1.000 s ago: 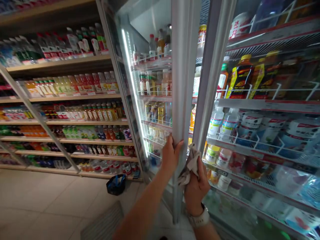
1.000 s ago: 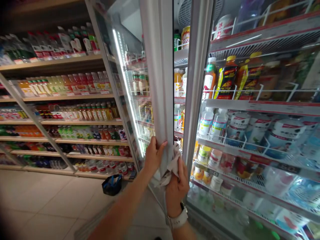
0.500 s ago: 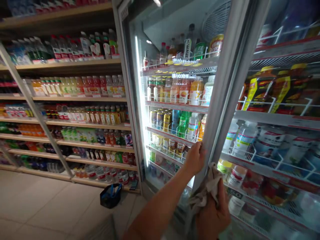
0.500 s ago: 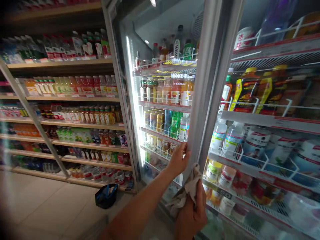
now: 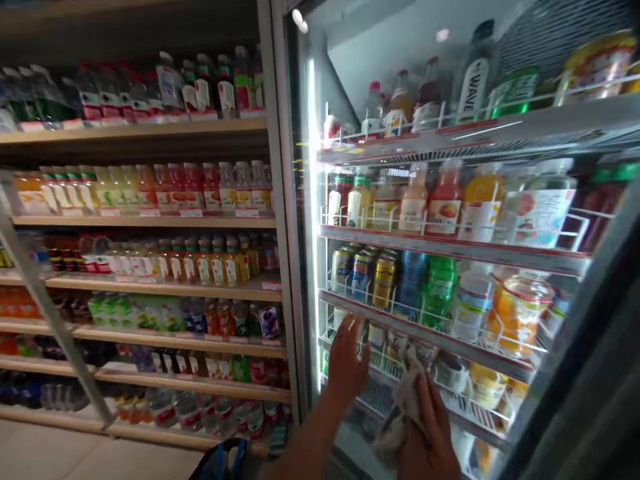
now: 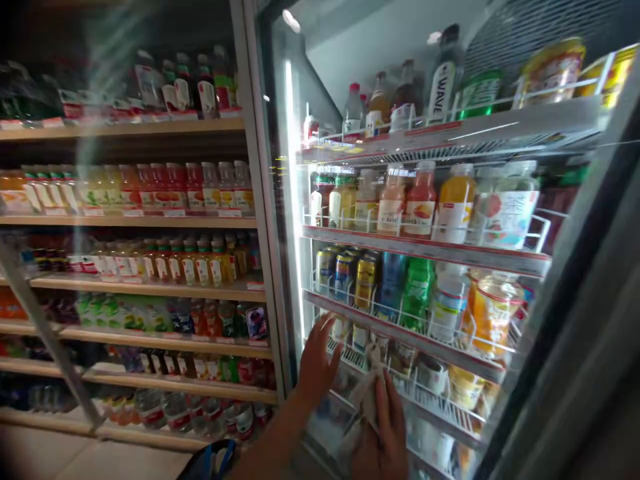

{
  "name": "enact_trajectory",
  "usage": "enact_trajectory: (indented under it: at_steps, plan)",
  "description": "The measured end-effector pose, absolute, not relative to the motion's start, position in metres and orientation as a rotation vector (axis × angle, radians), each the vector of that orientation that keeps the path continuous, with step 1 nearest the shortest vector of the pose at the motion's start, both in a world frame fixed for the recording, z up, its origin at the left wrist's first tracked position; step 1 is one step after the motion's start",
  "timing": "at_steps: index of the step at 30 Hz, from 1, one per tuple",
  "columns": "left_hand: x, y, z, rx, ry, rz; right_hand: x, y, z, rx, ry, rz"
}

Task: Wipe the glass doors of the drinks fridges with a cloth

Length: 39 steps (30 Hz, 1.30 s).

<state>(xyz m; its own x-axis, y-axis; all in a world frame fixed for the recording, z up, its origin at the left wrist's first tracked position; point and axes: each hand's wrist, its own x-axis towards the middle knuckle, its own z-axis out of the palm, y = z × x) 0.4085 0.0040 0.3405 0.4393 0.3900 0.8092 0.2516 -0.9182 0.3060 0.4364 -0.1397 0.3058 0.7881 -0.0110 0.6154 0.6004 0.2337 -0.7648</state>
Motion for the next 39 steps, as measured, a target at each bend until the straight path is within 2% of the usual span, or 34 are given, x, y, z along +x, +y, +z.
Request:
enact_trajectory:
  at_steps: [7,17,21,25,27,30,35,37,39]
  plan:
    - [0.383,0.127,0.35,2.664,0.656,1.643,0.412,-0.04,0.316,-1.362,-0.639,-0.511]
    - [0.444,0.197,0.317,2.686,0.365,1.951,0.504,0.02,0.383,-1.608,-1.27,-1.173]
    - [0.445,0.199,0.312,2.645,0.327,2.009,0.514,0.024,0.345,-1.867,-1.51,-1.235]
    - [0.444,0.199,0.316,2.609,0.276,2.044,0.516,0.012,0.291,-1.862,-1.762,-1.131]
    - [0.444,0.198,0.317,2.586,0.246,2.058,0.518,0.009,0.288,-1.909,-1.819,-1.061]
    - [0.444,0.198,0.317,2.576,0.218,2.021,0.519,0.018,0.327,-1.94,-1.753,-1.06]
    - [0.442,0.199,0.314,2.599,0.194,1.975,0.511,0.046,0.417,-1.961,-1.457,-1.325]
    - [0.442,0.2,0.314,2.61,0.191,1.989,0.507,0.052,0.423,-1.981,-1.417,-1.415]
    - [0.441,0.2,0.315,2.602,0.164,2.012,0.506,0.052,0.403,-1.973,-1.479,-1.467]
